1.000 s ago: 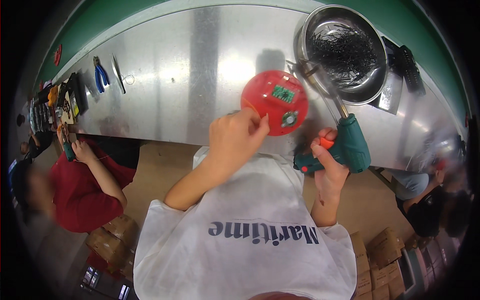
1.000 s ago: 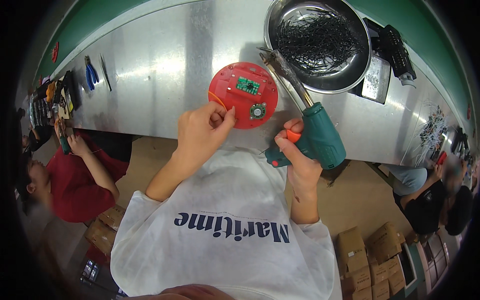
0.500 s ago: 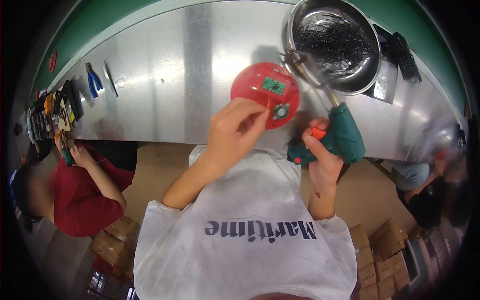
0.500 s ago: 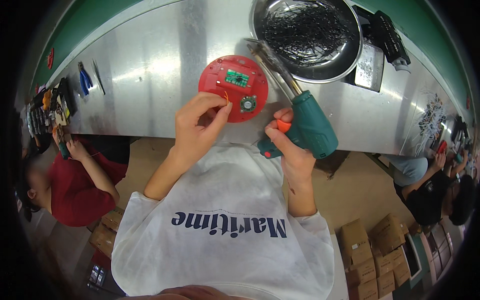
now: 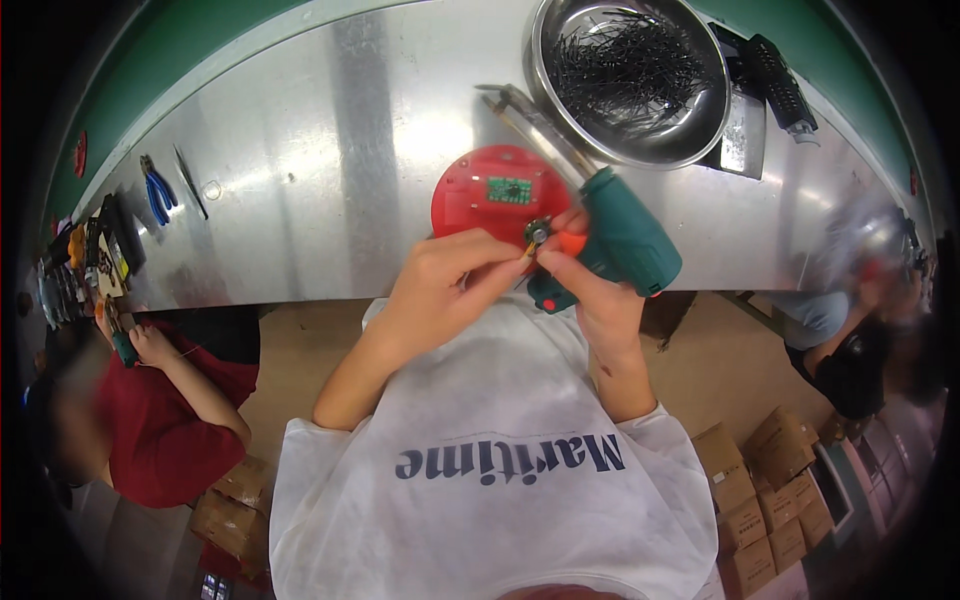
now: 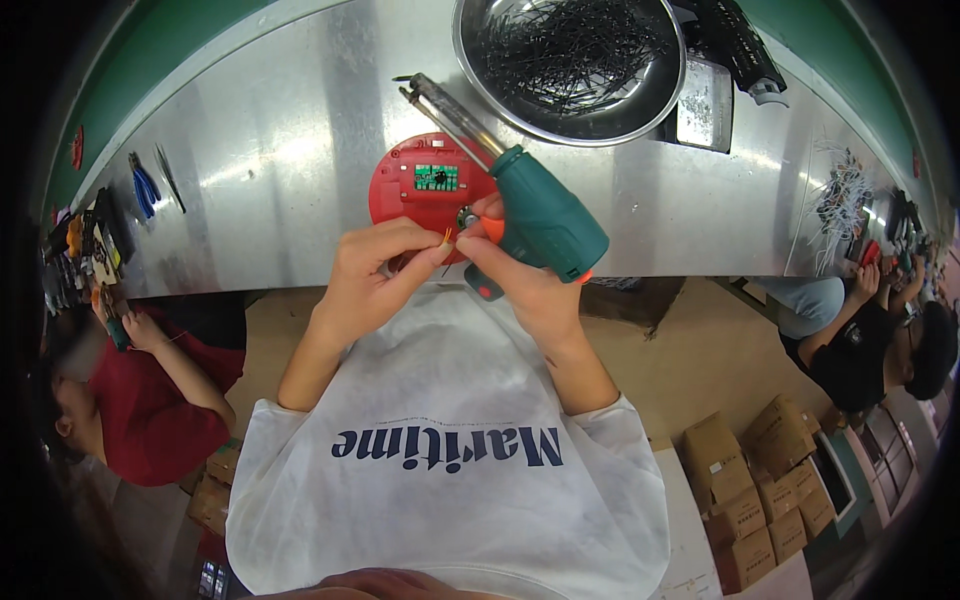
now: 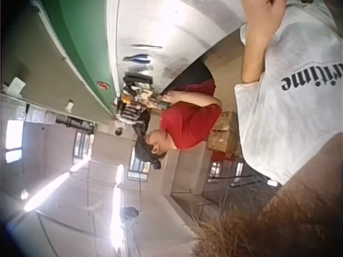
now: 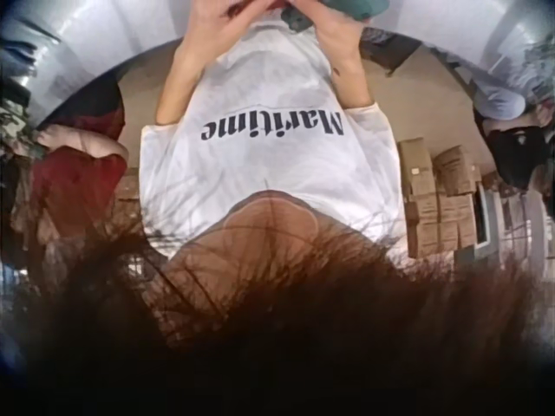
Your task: Soldering electronic components onto a circular PCB within a red device housing.
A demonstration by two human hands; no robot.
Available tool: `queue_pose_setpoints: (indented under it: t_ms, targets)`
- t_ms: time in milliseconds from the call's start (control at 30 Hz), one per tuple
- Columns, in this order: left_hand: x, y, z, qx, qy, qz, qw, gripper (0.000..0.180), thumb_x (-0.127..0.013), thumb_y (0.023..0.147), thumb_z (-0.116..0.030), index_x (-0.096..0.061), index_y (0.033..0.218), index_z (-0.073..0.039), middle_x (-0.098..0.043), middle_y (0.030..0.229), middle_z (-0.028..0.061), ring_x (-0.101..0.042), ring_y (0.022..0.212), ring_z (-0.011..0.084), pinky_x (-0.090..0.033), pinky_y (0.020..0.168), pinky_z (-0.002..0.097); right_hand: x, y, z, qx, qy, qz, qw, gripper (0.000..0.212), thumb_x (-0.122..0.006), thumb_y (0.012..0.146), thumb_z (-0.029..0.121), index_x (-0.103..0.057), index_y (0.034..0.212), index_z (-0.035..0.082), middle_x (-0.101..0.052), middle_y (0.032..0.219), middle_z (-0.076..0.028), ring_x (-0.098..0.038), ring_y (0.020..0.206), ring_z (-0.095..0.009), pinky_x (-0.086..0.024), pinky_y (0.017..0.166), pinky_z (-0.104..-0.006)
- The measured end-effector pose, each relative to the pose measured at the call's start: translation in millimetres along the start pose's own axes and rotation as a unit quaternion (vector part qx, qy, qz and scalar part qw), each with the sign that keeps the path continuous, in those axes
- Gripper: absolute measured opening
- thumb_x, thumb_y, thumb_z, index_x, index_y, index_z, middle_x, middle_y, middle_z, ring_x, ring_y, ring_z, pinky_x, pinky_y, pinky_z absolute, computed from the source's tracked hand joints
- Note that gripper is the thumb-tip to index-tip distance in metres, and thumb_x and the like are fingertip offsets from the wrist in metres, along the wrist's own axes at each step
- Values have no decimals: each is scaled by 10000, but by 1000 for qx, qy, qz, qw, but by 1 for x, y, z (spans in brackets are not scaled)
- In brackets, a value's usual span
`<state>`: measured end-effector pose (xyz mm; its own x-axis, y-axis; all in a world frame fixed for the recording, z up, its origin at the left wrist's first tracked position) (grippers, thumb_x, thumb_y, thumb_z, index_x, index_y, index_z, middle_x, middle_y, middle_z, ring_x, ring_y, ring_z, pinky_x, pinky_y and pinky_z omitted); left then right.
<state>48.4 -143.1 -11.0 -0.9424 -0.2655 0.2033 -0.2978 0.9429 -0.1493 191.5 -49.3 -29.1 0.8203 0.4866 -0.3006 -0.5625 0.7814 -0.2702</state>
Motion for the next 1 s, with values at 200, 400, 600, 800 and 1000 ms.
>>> queue_pose_setpoints:
  t_ms: [200,400,600,800,1000]
  targets:
    - [4,-3,2,-22,9,26,999,93,-659,828,-2,-677,916,22,-615,737,79,-538,599,128,-403,531,247,-13,0,3,-7,-17,3,1000,357,-679,719,-144,-568,1035,-20,-586,1022,-112,-630,868,-169,-527,779,-292]
    - [7,-2,2,-31,12,33,999,86,-657,829,-26,-679,902,12,-617,750,95,-572,613,187,-429,543,281,-17,-3,5,5,-43,7,999,352,-682,750,-116,-573,1068,-11,-593,1046,-106,-640,843,-155,-517,683,-259]
    - [9,-3,2,-20,3,26,999,77,-663,820,-32,-690,885,-2,-635,774,98,-601,620,204,-442,538,298,-18,-3,5,5,-55,16,998,338,-687,782,-80,-581,1091,4,-601,1054,-89,-647,817,-129,-489,553,-211]
    - [12,-8,12,-46,-13,-29,998,124,-655,817,26,-699,932,30,-680,858,105,-596,668,139,-446,575,238,-14,-1,3,24,-46,-2,999,329,-694,771,-87,-581,1071,-14,-608,1027,-87,-643,835,-135,-520,690,-247]
    - [21,-15,20,-40,-109,16,993,98,-608,827,65,-682,886,40,-688,850,139,-624,685,147,-456,601,222,-8,2,1,0,-12,-4,1000,331,-701,754,-100,-590,1055,-18,-607,1029,-89,-641,845,-141,-526,740,-268]
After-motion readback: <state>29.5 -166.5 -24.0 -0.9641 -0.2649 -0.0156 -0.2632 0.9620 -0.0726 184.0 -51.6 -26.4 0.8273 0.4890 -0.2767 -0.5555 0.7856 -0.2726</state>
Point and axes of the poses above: each hand's wrist, its own y-axis towards the middle knuckle, its own x-axis out of the back of the hand, z = x × y, the point moved 4 cm from there along y, towards the middle knuckle
